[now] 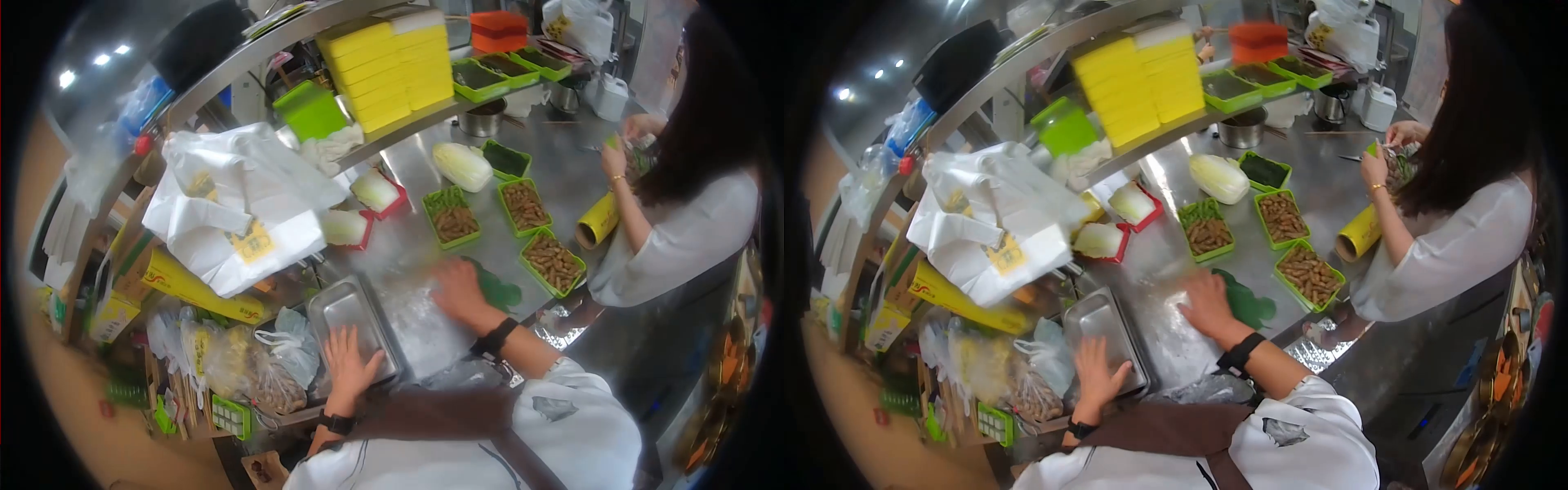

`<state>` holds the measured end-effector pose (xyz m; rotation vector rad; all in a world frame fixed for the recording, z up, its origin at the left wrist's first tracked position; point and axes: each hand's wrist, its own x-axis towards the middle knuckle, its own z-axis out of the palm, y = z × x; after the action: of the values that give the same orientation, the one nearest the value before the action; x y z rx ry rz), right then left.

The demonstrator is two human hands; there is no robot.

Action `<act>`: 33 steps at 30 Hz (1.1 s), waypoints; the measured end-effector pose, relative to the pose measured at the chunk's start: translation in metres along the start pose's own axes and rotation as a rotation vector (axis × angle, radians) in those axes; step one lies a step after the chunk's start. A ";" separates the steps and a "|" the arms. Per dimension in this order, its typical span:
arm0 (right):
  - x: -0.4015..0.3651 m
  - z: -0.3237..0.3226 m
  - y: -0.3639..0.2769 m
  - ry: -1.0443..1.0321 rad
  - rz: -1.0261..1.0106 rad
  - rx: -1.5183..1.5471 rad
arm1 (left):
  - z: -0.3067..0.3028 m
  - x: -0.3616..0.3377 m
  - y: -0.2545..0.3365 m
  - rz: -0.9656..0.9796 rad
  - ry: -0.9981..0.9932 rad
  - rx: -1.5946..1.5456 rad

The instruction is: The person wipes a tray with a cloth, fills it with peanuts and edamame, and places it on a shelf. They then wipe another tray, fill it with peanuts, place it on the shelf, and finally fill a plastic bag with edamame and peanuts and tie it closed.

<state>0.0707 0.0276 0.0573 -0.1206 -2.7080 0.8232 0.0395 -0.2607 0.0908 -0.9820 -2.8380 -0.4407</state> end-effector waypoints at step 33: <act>-0.043 0.011 0.100 -0.009 -0.098 -0.257 | 0.050 -0.013 0.048 -0.647 -0.011 -0.088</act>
<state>0.1075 0.0982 -0.0185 -0.0400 -2.7911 0.4475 0.0788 -0.2170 0.0524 -0.0392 -3.1112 -0.6110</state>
